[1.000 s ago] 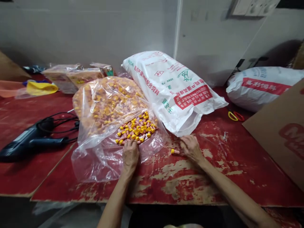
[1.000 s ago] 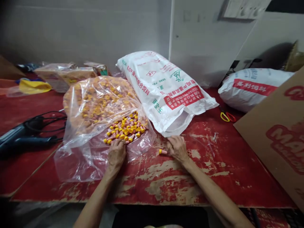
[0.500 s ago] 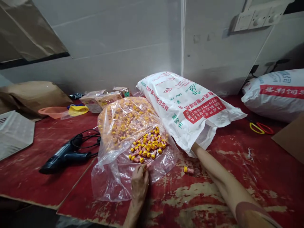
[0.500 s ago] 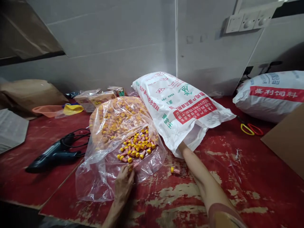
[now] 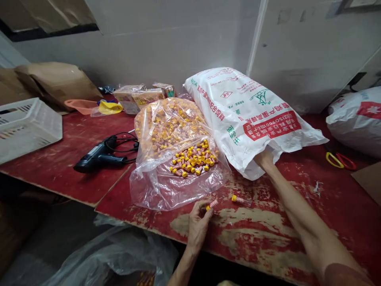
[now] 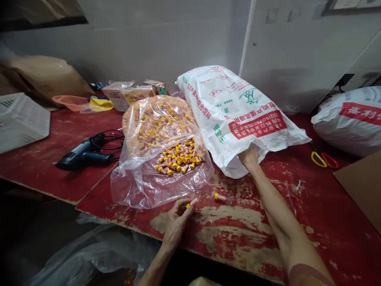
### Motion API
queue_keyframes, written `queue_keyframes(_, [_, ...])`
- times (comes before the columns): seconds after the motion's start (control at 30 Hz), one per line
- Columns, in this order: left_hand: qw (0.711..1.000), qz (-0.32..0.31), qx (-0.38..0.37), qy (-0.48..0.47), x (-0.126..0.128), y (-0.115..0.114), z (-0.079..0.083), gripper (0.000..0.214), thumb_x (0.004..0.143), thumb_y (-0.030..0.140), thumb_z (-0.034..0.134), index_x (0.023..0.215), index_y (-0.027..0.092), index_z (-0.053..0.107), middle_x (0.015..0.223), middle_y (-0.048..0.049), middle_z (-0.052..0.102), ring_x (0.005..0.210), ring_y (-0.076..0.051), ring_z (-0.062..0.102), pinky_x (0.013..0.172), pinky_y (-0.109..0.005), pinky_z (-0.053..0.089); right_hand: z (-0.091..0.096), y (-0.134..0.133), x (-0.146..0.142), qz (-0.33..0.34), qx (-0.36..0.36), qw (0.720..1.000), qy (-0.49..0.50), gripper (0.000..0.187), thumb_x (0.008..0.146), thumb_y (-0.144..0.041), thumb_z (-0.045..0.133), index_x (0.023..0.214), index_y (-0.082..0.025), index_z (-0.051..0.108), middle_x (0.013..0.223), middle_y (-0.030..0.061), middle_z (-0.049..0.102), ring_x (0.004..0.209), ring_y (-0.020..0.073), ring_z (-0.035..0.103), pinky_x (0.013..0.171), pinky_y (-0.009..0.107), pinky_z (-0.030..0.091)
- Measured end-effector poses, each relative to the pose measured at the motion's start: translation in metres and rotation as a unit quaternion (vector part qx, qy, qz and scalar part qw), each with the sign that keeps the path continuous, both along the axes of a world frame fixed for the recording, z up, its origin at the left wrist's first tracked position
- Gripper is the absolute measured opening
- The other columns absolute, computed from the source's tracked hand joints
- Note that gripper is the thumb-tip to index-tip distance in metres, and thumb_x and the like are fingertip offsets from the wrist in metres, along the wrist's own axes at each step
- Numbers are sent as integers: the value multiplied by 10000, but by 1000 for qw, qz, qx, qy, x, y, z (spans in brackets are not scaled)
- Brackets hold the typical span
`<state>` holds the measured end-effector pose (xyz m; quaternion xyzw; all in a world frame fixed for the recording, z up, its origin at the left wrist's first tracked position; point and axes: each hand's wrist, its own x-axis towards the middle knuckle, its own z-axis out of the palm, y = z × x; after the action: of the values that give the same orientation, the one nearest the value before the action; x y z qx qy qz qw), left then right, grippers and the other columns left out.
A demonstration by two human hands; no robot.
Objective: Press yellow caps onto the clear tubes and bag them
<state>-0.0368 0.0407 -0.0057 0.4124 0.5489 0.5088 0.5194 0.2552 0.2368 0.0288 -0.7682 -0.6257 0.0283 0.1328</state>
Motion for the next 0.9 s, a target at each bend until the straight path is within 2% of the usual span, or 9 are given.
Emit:
queue_keyframes(0.07, [1000, 12, -7, -27, 5, 0, 1, 341, 681, 399, 746, 916, 163, 671, 899, -44, 635, 808, -145, 581, 725, -228, 460, 1, -7, 10, -14, -3, 1000, -3, 429, 813, -258, 613, 1189, -59, 567, 1281, 265, 482, 1218, 415, 424, 905, 504, 416])
queue_keyframes(0.17, [997, 34, -15, -74, 11, -1, 5, 385, 639, 393, 781, 925, 173, 647, 900, -24, 634, 787, -124, 572, 720, -216, 456, 0, -23, 22, -11, -6, 996, 89, 308, 713, -221, 652, 979, -67, 621, 1165, 252, 549, 1142, 393, 486, 865, 459, 432])
queue_keyframes(0.33, [995, 10, -29, -94, 16, -4, 8, 331, 631, 374, 790, 841, 157, 655, 795, 4, 608, 695, -95, 544, 672, -201, 453, -12, -73, 23, -23, -8, 971, 238, 255, 754, -337, 539, 931, -153, 533, 686, 23, 584, 672, 202, 605, 593, 300, 476])
queue_keyframes(0.4, [993, -11, -36, -112, 20, -5, 7, 322, 638, 355, 786, 862, 164, 656, 792, 9, 606, 689, -95, 550, 674, -207, 465, -16, -102, 16, 14, 6, 915, 403, 359, 749, -354, 521, 1062, -188, 458, 666, -40, 552, 508, 142, 548, 475, 255, 435])
queue_keyframes(0.5, [988, -50, -56, -135, 34, -6, 6, 314, 648, 338, 776, 885, 168, 659, 791, 9, 605, 672, -97, 558, 648, -211, 467, -18, -143, -5, 71, 13, 758, 648, 526, 691, -303, 574, 1181, -233, 393, 717, -73, 545, 412, 85, 461, 417, 234, 410])
queue_keyframes(0.53, [986, -59, -61, -142, 40, -7, 7, 313, 645, 333, 776, 884, 167, 661, 799, 6, 608, 670, -98, 560, 641, -209, 464, -18, -154, -14, 77, 5, 724, 686, 536, 679, -280, 583, 1182, -235, 405, 715, -77, 542, 410, 74, 446, 426, 234, 424])
queue_keyframes(0.63, [982, -79, -66, -158, 55, -10, 7, 303, 632, 312, 779, 871, 163, 665, 790, 10, 613, 640, -86, 551, 628, -204, 454, -20, -176, -40, 70, 13, 675, 734, 480, 670, -243, 592, 1118, -238, 421, 688, -84, 541, 414, 63, 433, 455, 241, 460])
queue_keyframes(0.77, [983, -69, -62, -160, 64, -15, 5, 306, 637, 300, 775, 878, 165, 645, 747, 20, 610, 582, -73, 535, 598, -200, 442, -28, -191, -60, 86, 28, 691, 717, 418, 693, -278, 623, 1020, -262, 364, 667, -91, 558, 434, 89, 499, 455, 240, 450])
queue_keyframes(0.9, [984, -50, -50, -163, 61, -17, 3, 270, 654, 298, 763, 850, 165, 633, 707, 28, 615, 577, -79, 553, 606, -205, 453, -23, -200, -62, 129, -46, 775, 617, 275, 706, -274, 624, 868, -236, 406, 629, -76, 524, 485, 103, 516, 475, 227, 428])
